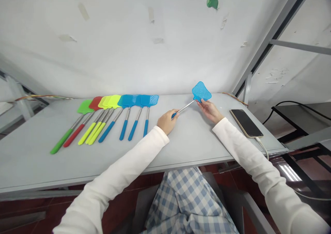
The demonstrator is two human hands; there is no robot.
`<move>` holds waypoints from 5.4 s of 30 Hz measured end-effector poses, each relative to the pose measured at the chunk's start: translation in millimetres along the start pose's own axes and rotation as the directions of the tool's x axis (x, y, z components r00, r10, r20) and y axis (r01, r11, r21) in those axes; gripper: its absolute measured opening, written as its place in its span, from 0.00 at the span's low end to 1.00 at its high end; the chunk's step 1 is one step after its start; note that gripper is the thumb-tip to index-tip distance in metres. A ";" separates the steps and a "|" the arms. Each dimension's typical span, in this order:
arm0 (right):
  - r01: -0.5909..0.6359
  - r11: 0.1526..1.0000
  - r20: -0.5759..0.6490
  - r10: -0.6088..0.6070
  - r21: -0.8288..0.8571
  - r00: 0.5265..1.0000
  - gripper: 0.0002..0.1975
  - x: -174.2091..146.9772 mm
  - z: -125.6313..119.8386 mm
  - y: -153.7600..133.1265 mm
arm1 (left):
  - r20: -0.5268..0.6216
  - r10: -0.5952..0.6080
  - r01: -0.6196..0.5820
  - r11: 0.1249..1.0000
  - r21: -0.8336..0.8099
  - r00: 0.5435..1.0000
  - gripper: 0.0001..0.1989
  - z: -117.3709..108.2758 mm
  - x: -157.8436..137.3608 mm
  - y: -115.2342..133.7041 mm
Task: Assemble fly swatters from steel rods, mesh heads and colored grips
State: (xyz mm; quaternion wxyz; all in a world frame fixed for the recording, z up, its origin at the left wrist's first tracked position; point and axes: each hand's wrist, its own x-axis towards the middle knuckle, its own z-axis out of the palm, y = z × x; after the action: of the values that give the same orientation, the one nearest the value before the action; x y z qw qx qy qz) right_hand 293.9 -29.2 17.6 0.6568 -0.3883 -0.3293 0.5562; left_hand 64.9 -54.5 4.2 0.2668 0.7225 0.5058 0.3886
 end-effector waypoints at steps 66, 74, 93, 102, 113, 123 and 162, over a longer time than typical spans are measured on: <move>-0.024 0.878 0.369 0.225 -0.477 0.902 0.14 1.9 -1.2 21.6 | 0.066 -0.278 0.254 0.934 0.251 0.958 0.29 -29.2 -22.4 -6.7; 0.066 0.827 0.399 0.197 -0.558 0.896 0.14 -3.1 3.5 23.4 | 0.112 -0.039 -0.040 0.778 0.627 0.993 0.27 -29.8 -35.0 -26.1; 0.208 0.747 0.378 0.062 -0.632 0.924 0.15 -13.6 8.0 29.7 | 0.368 0.420 -0.520 0.822 0.234 0.829 0.18 26.8 -26.0 1.3; 0.357 0.530 0.407 -0.024 -0.769 0.913 0.12 -17.5 10.0 31.4 | 0.370 0.412 -0.517 0.819 0.251 0.833 0.18 25.8 -27.4 1.8; 0.489 0.376 0.514 -0.039 -0.787 0.857 0.12 -18.7 8.7 32.3 | 0.374 0.342 -0.460 0.837 0.295 0.862 0.16 12.6 -24.2 10.1; 0.458 0.417 0.516 0.032 -0.785 0.856 0.14 -13.8 3.9 28.5 | 0.030 -0.139 0.079 0.717 0.693 0.990 0.24 -36.7 -15.4 -22.0; 0.419 0.404 0.473 0.041 -0.813 0.880 0.15 -16.7 7.0 26.9 | -0.055 -0.269 0.218 0.628 0.747 0.962 0.26 -210.8 -11.8 -130.8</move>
State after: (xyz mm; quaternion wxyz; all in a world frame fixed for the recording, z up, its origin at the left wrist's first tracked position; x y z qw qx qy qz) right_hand 272.4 -42.5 -2.7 0.3185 -0.5065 -0.7501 0.2816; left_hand -181.1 -21.9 16.1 0.0127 0.7044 0.7046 0.0851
